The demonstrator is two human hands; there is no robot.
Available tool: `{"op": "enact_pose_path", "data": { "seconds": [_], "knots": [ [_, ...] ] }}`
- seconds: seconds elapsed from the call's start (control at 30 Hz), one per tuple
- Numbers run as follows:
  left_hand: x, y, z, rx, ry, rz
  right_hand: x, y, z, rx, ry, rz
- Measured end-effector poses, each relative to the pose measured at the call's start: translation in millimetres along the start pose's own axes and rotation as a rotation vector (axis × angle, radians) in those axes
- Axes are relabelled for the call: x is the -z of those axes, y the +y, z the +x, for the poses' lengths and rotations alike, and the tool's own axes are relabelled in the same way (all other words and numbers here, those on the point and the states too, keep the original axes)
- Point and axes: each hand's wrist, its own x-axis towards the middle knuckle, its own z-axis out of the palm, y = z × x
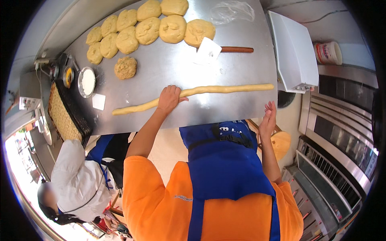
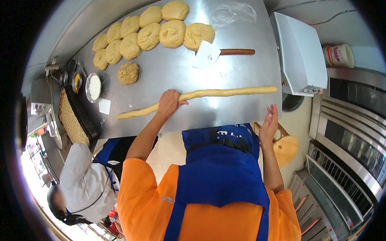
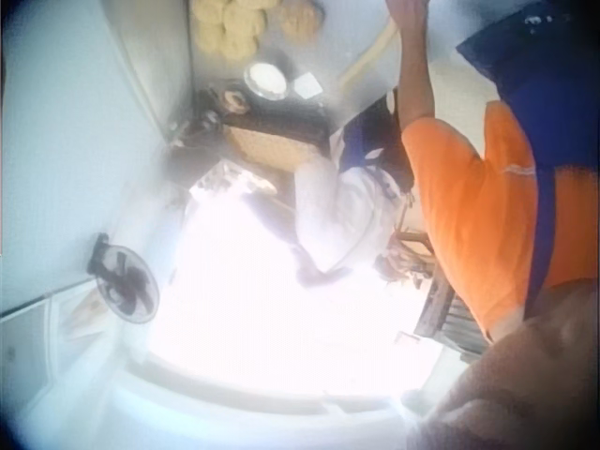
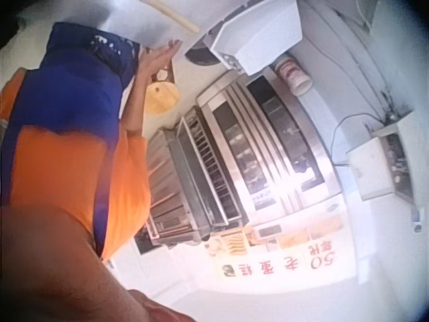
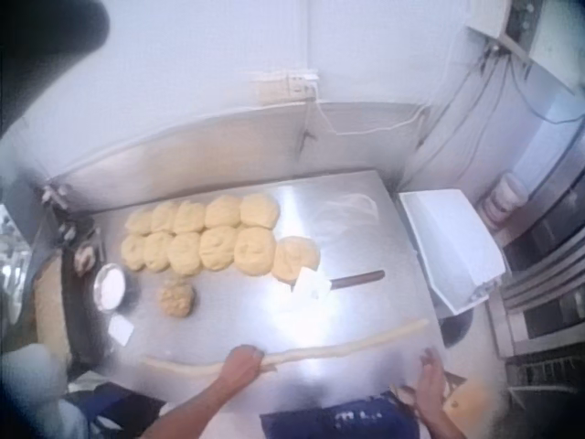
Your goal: The person operates a commercial oven control panel, then kneads and rolls a long piece of dough on a stainless steel table. They use a bench scraper to cut the dough into smaller pieces and place them on a tray. Finally, they open the oven door to check the baking progress.
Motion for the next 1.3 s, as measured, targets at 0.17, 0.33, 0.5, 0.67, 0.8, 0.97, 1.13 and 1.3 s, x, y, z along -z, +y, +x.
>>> {"op": "enact_pose_path", "data": {
  "seconds": [0.17, 0.33, 0.5, 0.67, 0.8, 0.97, 1.13, 1.3],
  "knots": [
    [3.5, -28.8, -45.9, 0.061, -0.007, 0.064, 5.2, -6.9, 26.6, 0.061, -0.051, -0.006],
    [18.1, -34.4, -42.5, 0.020, 0.079, -0.006, -5.3, -8.2, 30.4, 0.083, -0.080, 0.009],
    [13.4, -59.2, -78.4, 0.103, -0.010, 0.038, -10.7, -20.7, 25.2, 0.065, -0.096, -0.003],
    [29.5, -78.0, -92.9, 0.165, 0.038, 0.104, -13.4, -16.2, 25.4, 0.048, -0.061, 0.011],
    [27.8, -95.5, -119.2, 0.134, -0.006, 0.048, -20.4, -12.4, 24.3, -0.015, -0.048, 0.055],
    [43.1, -121.2, -143.1, 0.115, 0.014, 0.115, -18.1, -20.0, 16.5, 0.012, -0.053, 0.036],
    [63.4, -132.8, -153.3, 0.184, -0.082, 0.056, -13.5, -18.1, 6.2, -0.011, -0.056, 0.003],
    [73.7, -104.9, -110.8, 0.143, 0.148, 0.054, -14.4, -2.3, 3.6, -0.051, 0.011, -0.030]
  ]
}}
